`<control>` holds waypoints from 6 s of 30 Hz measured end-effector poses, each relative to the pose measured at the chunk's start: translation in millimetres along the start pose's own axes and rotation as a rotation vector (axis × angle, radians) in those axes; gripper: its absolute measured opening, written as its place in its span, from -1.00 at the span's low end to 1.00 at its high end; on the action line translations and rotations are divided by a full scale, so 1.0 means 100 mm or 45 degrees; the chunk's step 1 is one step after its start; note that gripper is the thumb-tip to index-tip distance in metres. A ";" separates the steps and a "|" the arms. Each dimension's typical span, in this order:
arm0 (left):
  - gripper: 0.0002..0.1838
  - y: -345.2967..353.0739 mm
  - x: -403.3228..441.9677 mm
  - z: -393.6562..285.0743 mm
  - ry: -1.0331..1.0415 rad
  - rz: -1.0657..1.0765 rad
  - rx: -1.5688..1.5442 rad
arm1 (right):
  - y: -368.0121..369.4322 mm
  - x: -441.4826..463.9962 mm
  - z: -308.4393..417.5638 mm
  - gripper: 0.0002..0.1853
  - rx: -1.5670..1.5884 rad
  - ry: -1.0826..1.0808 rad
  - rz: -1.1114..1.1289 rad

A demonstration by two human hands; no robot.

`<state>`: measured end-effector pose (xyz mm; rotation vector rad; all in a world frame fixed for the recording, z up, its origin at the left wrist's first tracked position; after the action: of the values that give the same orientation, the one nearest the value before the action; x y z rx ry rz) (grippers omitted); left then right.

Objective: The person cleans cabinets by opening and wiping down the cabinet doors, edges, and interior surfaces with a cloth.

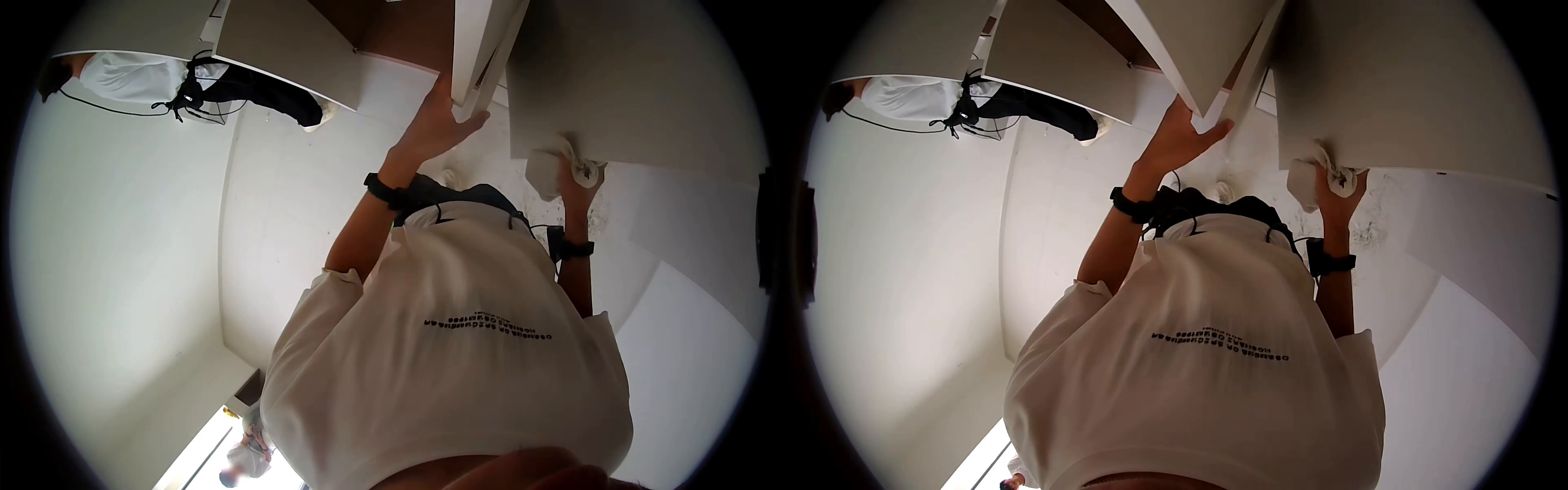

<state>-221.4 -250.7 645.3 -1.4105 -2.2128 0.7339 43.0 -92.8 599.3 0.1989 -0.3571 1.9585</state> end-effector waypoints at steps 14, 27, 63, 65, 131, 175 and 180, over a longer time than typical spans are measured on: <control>-0.08 0.38 -0.25 -0.27 0.382 0.005 0.303 | -0.45 0.01 1.29 -0.28 -0.404 -0.294 -0.487; -0.06 0.50 -0.50 -0.34 0.622 0.173 0.372 | -0.54 -0.30 1.43 -0.63 -0.403 -0.519 -0.768; 0.03 -0.11 0.13 0.13 0.504 1.087 -0.448 | 1.58 -0.31 1.25 -0.54 0.067 0.462 0.220; -0.14 0.15 0.21 0.18 0.583 0.920 -0.555 | 1.47 -0.31 1.16 -0.52 0.082 0.458 0.297; -0.16 1.20 1.96 0.26 -0.201 0.503 -1.339 | 1.08 -0.13 0.75 -0.61 0.044 0.316 -0.359; -0.07 0.55 1.35 -0.09 0.253 0.261 -0.033 | 0.86 -0.25 0.52 -0.61 0.146 0.311 -0.372; -0.14 0.51 1.51 -0.18 0.261 0.297 -0.111 | 0.85 -0.27 0.38 -0.58 0.390 0.366 -0.352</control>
<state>-235.5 -90.9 636.5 -1.7258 -1.9660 0.5436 -25.1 -161.0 614.0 0.1512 0.1535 1.7273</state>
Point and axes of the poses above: each hand's wrist, its own x-axis towards the middle knuckle, its own y-axis out of the palm, z = x × y, the point moved 6 cm from there along x, towards the middle knuckle, and after that the axes turned 15 degrees about x, right-handed, at the moved point
